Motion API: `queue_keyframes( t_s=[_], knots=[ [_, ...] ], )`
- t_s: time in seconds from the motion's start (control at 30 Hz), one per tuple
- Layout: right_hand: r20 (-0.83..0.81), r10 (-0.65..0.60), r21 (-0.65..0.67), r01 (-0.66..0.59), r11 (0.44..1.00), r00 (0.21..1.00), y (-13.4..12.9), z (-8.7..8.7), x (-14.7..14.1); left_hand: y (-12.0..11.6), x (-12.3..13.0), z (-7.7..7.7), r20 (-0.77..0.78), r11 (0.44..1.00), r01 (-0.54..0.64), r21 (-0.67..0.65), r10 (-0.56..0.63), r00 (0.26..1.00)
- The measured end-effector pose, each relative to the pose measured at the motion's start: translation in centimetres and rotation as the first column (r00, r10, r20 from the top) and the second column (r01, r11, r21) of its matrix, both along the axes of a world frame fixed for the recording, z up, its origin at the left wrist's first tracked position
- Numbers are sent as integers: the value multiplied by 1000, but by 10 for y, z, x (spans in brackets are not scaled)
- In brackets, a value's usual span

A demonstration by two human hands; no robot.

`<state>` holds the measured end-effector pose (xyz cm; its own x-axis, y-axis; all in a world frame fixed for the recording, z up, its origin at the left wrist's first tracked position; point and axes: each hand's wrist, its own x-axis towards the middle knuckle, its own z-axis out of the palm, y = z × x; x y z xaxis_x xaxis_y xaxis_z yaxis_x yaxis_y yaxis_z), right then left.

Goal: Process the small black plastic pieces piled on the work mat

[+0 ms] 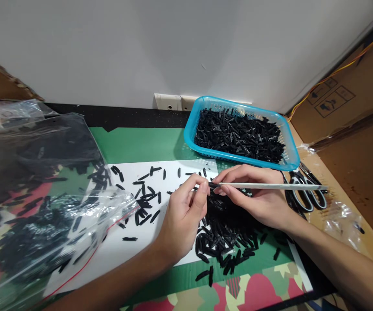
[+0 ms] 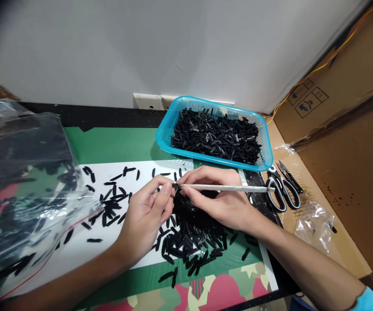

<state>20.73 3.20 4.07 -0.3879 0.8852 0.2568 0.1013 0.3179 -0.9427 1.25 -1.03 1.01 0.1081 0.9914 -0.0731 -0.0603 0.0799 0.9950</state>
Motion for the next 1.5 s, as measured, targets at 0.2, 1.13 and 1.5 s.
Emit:
queue_keyframes(
  t_s=[0.2, 1.13, 1.5],
  knots=[
    [16, -11, -2, 11, 1000, 1000, 0, -1, 1, 0, 0, 1, -2, 1000, 6, 6, -6, 1000],
    [241, -12, 192, -36, 981, 971, -6, 4, 1, 2, -2, 2, -182, 999, 39, -29, -43, 982],
    [377, -259, 770, -146, 621, 889, -15, -18, -9, 3, -3, -1, -69, 999, 25, -46, -28, 997]
  ],
)
